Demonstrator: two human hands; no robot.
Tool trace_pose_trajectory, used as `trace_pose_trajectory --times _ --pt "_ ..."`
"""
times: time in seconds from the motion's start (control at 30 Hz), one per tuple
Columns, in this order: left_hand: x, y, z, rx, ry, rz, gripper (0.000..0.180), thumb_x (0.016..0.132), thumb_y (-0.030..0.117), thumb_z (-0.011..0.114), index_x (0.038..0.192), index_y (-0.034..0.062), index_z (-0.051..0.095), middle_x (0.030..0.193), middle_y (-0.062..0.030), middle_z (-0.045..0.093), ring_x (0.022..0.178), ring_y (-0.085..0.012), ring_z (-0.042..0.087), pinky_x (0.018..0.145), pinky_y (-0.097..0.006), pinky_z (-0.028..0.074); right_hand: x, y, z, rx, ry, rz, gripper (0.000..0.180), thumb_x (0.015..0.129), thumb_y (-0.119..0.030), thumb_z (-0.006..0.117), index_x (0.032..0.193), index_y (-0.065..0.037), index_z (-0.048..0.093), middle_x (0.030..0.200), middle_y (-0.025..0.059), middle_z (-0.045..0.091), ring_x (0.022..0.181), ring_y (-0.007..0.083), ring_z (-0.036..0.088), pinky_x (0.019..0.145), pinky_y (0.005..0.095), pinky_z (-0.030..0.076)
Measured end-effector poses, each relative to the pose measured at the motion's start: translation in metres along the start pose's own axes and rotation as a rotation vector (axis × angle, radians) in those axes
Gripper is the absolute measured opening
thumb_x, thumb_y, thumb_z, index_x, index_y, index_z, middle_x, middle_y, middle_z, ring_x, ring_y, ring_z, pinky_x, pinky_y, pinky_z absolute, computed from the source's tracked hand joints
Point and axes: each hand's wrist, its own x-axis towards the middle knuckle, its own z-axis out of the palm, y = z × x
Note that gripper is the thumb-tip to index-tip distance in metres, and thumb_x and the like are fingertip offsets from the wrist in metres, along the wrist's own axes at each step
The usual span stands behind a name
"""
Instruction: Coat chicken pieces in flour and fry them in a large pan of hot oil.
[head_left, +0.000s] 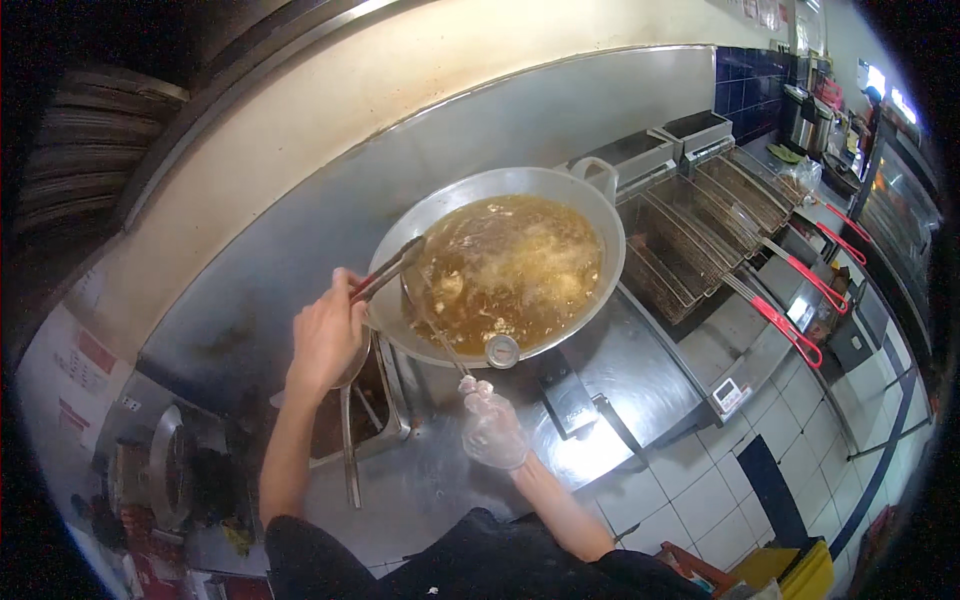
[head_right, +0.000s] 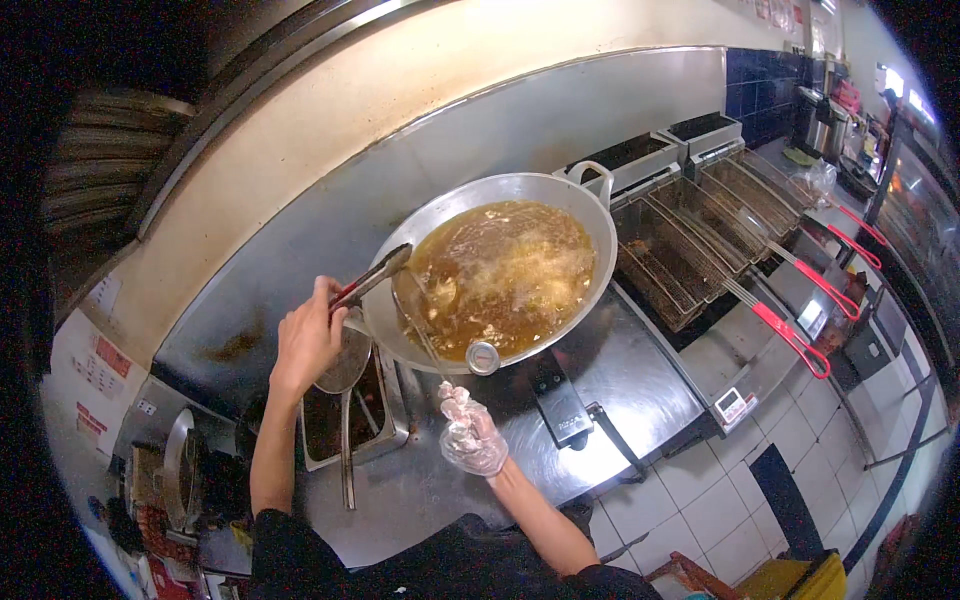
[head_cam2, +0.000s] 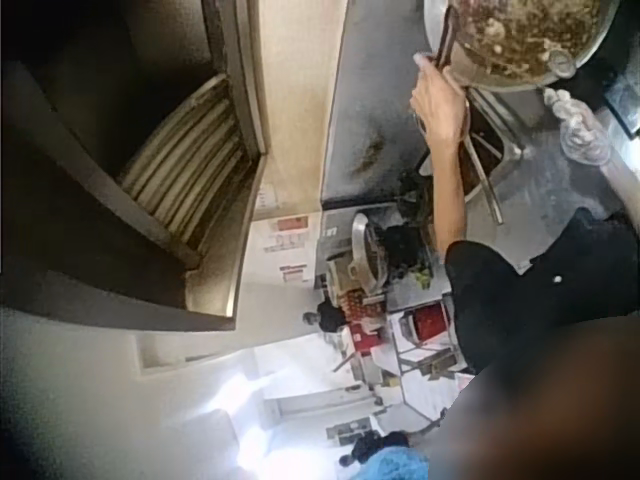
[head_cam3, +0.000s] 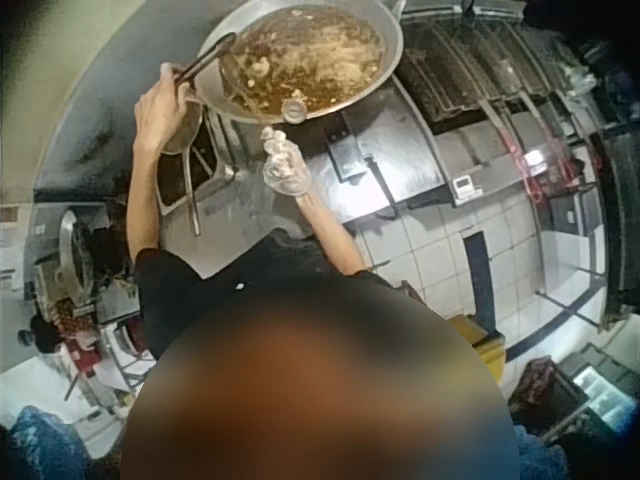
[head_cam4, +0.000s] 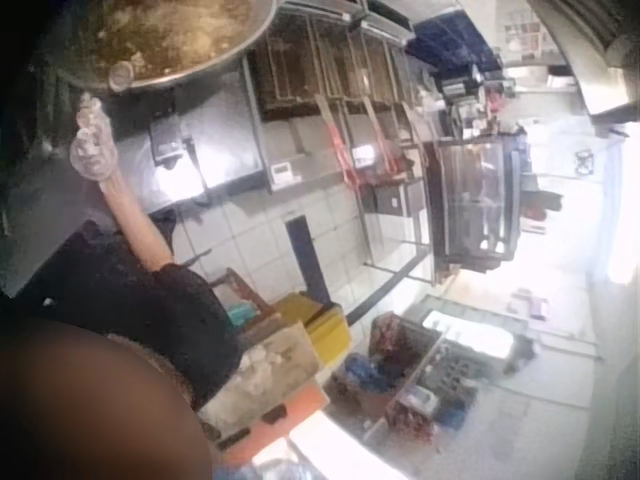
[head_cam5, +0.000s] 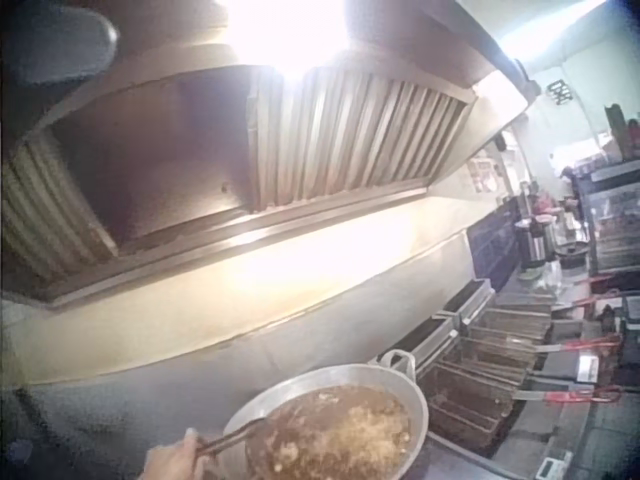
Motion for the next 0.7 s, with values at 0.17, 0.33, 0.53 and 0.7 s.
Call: trace_pose_trajectory --times 0.17,0.33,0.53,0.7 --pt "-0.038 -0.022 -0.002 -0.151 0.042 -0.205 0.024 0.089 0.016 0.05 0.111 0.008 0.043 0.086 -0.018 0.063 0.082 -0.0391 0.061 0.066 -0.044 0.045 0.004 0.092 0.036 -0.751 0.378 -0.039 0.02 0.091 -0.013 0.05 0.11 -0.008 0.047 0.08 -0.0029 0.051 0.059 0.0071 0.049 0.045 0.0193 0.041" --pt "-0.089 -0.068 0.036 -0.573 0.254 -0.297 0.024 0.095 0.023 0.047 0.113 0.0084 0.043 0.066 -0.0011 0.051 0.056 -0.0099 0.045 0.053 -0.025 0.036 -0.001 0.081 -0.003 -1.619 0.529 0.07 0.015 0.094 -0.023 0.051 0.098 -0.008 0.05 0.061 -0.001 0.049 0.044 0.0072 0.046 0.036 0.0211 0.038" --pt "-0.165 -0.137 0.094 -1.092 0.198 -0.647 0.025 0.096 0.026 0.047 0.116 0.0116 0.042 0.065 0.0049 0.042 0.052 -0.0018 0.036 0.043 -0.018 0.027 0.006 0.097 -0.027 -1.84 0.613 0.199 0.021 0.096 -0.028 0.046 0.102 -0.009 0.044 0.059 0.0005 0.045 0.045 0.0071 0.043 0.043 0.022 0.045" --pt "-0.248 -0.187 0.144 -1.336 0.364 -0.911 0.022 0.096 0.026 0.047 0.115 0.016 0.042 0.067 0.0059 0.041 0.05 0.0001 0.033 0.04 -0.016 0.024 0.029 0.125 -0.079 -2.036 0.597 -0.005 0.022 0.095 -0.028 0.048 0.105 -0.008 0.044 0.061 0.0015 0.05 0.045 0.0077 0.046 0.038 0.0222 0.039"
